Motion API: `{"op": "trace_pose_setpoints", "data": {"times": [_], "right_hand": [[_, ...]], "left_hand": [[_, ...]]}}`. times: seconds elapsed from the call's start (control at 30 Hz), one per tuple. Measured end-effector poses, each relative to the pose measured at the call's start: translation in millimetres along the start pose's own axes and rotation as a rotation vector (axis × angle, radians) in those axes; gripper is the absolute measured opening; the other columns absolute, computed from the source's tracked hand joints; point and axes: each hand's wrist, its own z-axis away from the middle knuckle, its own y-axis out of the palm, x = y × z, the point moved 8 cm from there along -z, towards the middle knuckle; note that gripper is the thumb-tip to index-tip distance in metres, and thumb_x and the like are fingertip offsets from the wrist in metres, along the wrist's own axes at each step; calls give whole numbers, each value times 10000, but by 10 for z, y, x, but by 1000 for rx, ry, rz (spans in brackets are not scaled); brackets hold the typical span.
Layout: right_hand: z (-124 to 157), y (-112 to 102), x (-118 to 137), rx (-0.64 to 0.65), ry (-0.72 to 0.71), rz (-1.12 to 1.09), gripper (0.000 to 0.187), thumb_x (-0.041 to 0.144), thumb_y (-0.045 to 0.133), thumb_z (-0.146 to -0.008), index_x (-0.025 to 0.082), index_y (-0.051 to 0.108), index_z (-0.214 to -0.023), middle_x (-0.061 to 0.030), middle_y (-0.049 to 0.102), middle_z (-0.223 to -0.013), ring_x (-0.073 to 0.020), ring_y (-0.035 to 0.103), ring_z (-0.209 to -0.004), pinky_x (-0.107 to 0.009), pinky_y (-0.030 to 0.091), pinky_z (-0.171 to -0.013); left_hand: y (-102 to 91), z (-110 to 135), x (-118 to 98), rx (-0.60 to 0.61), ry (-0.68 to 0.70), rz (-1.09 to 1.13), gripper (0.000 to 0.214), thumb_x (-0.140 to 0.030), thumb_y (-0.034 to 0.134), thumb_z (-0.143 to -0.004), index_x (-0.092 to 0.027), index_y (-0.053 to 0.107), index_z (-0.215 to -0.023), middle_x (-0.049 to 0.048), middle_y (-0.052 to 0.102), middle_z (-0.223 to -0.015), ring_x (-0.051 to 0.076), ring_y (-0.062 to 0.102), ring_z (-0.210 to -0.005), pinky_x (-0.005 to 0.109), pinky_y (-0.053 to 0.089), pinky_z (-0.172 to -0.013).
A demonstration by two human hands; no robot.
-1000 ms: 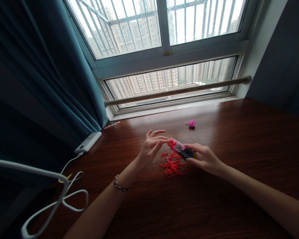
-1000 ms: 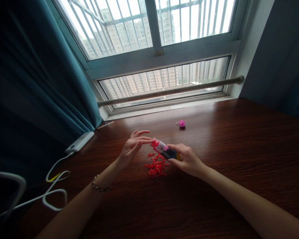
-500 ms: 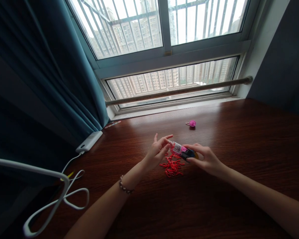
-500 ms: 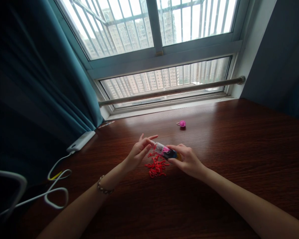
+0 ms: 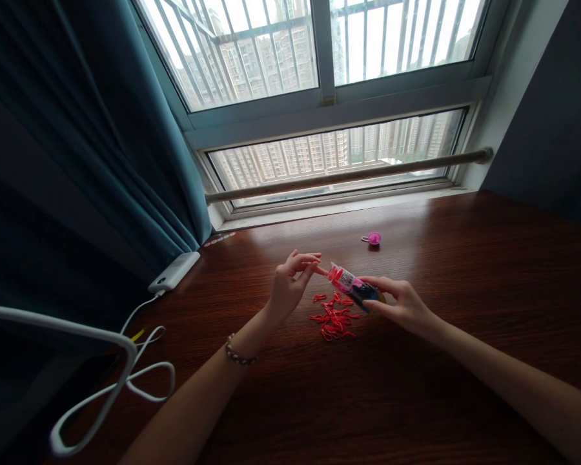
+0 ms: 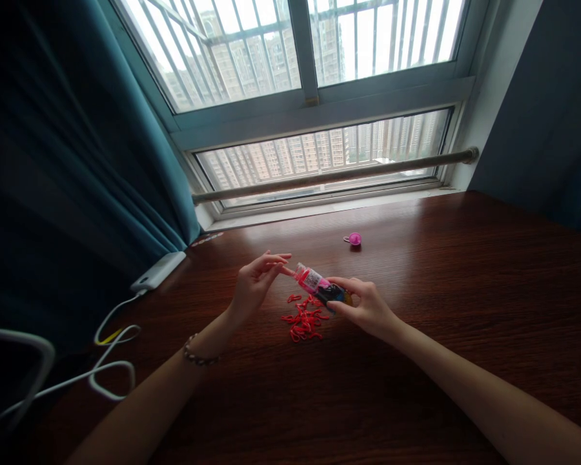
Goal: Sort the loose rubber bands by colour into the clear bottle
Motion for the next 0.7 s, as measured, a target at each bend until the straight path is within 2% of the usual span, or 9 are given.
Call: {"op": "trace_pose_setpoints", "data": {"times": [0.13, 0.23, 0.3, 0.4, 0.47, 0.6, 0.7], "right_hand": [[-16, -5, -87, -9, 60, -91, 426, 338, 636, -707, 199, 596, -1108, -59, 643, -1059, -251, 587, -966, -370, 446, -868], [-29, -43, -208, -88, 129, -246, 454, 347, 652, -693, 189, 587, -1113, -68, 634, -1077, -252, 584, -985, -372, 454, -872], [-28, -72, -311, -154, 186, -357, 485, 354, 664, -681, 182, 574, -1125, -82, 636, -1071, -257, 593, -971, -378, 472, -848], [-20, -93, -441, -212, 253, -456, 507, 351, 683, -662, 183, 570, -1127, -91, 651, -1035, -263, 609, -936, -383, 495, -803], [-17, -100, -490, -229, 272, -480, 502, 346, 694, -650, 191, 581, -1113, -85, 658, -1017, -264, 613, -927, -380, 498, -795], [-15, -102, -513, -237, 275, -487, 502, 337, 711, -630, 194, 594, -1097, -82, 664, -1002, -264, 615, -920, -379, 497, -793], [-13, -99, -498, -230, 283, -490, 500, 332, 708, -636, 190, 591, -1100, -83, 665, -997, -259, 619, -908, -375, 500, -782]], "left_hand": [[-69, -19, 42, -70, -49, 68, 205, -312, 503, -817, -150, 609, -888, 56, 692, -771, 177, 633, -824, 356, 385, -913], [-84, -36, 178, -71, -104, 23, 220, -332, 508, -805, -142, 606, -856, 61, 676, -786, 169, 621, -781, 293, 453, -767], [-17, -29, 332, 28, -157, -127, 205, -328, 520, -788, -149, 613, -827, 60, 667, -800, 167, 612, -759, 275, 454, -718], [129, 46, 608, 251, -256, -442, 193, -311, 546, -750, -147, 636, -797, 80, 657, -811, 185, 595, -733, 281, 433, -674], [225, 118, 738, 396, -306, -541, 213, -315, 530, -751, -139, 649, -776, 91, 656, -806, 196, 586, -733, 288, 419, -672], [443, 254, 741, 680, -342, -364, 313, -396, 478, -779, -146, 663, -818, 69, 663, -801, 169, 580, -707, 255, 408, -644], [534, 328, 599, 823, -318, -260, 382, -470, 599, -674, -154, 649, -884, 48, 648, -824, 160, 561, -707, 233, 396, -612]]}}
